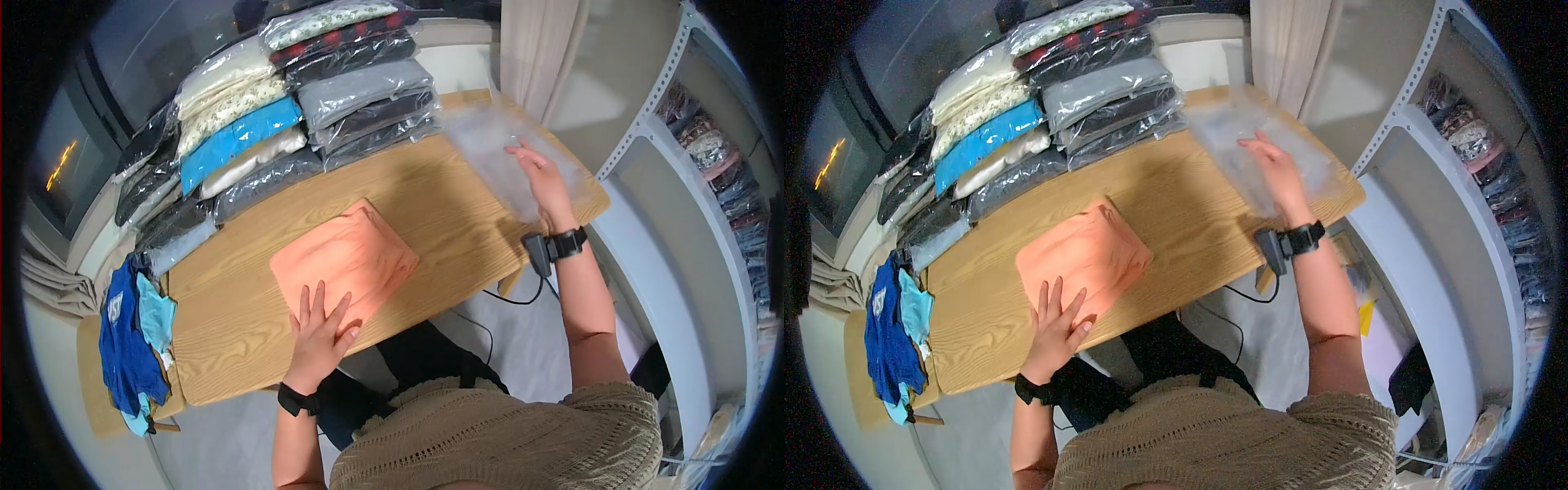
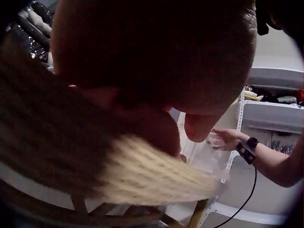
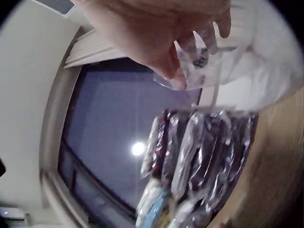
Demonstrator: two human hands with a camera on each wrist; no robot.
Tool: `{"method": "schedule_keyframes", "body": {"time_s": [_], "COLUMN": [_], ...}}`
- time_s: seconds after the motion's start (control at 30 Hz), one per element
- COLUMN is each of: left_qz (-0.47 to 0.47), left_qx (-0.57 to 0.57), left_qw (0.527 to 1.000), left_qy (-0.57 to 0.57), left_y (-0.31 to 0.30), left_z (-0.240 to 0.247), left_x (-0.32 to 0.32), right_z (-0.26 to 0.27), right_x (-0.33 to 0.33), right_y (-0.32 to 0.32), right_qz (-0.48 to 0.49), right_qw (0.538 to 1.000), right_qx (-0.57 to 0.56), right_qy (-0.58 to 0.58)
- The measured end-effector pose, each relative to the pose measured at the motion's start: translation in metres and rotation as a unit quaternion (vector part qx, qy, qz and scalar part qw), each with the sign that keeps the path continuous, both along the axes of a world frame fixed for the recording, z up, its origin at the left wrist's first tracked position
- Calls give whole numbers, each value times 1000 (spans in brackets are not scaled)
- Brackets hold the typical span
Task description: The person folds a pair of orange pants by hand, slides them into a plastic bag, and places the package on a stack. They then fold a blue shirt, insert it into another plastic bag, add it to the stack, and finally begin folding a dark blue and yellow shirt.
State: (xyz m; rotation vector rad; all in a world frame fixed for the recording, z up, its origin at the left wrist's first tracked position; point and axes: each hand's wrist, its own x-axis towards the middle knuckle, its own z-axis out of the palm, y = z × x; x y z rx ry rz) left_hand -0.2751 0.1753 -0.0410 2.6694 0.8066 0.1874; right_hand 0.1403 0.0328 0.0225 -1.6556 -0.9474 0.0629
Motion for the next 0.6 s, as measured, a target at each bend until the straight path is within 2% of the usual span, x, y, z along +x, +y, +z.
{"method": "schedule_keyframes", "body": {"time_s": [0.07, 0.13, 0.17, 0.2, 0.23, 0.27, 0.33, 0.37, 0.47, 0.5, 0.6], "left_qz": [-2, -7, -8, -18, -27, -26, -81, -102, -90, -44, 2], "left_qx": [-7, 4, 3, -28, -59, -59, -171, -155, -189, -240, -202], "left_qw": [1000, 1000, 1000, 996, 982, 983, 912, 923, 920, 909, 927], "left_qy": [4, 18, 21, -78, -175, -171, -364, -336, -332, -338, -317], "left_y": [2, 3, 1, -1, -4, -10, -23, -22, -27, -31, -28], "left_z": [3, 6, 9, 13, 17, 24, 34, 35, 27, 20, 11], "left_x": [0, 1, 1, 3, 4, 6, 4, -1, -4, -6, -9], "right_z": [10, -7, -10, -10, -7, -6, -16, -21, -63, -70, -86], "right_x": [-49, -85, -107, -130, -155, -176, -208, -222, -247, -254, -270], "right_y": [4, 16, 18, 20, 21, 25, 39, 44, 62, 65, 68], "right_qz": [45, 180, 170, 156, 164, 174, 206, 238, 244, 257, 308], "right_qw": [996, 982, 967, 925, 917, 906, 918, 926, 924, 921, 906], "right_qx": [-59, 37, 3, -30, -74, -118, -100, -83, -31, -27, -72], "right_qy": [-53, -32, -191, -346, -357, -367, -322, -280, -293, -290, -281]}}
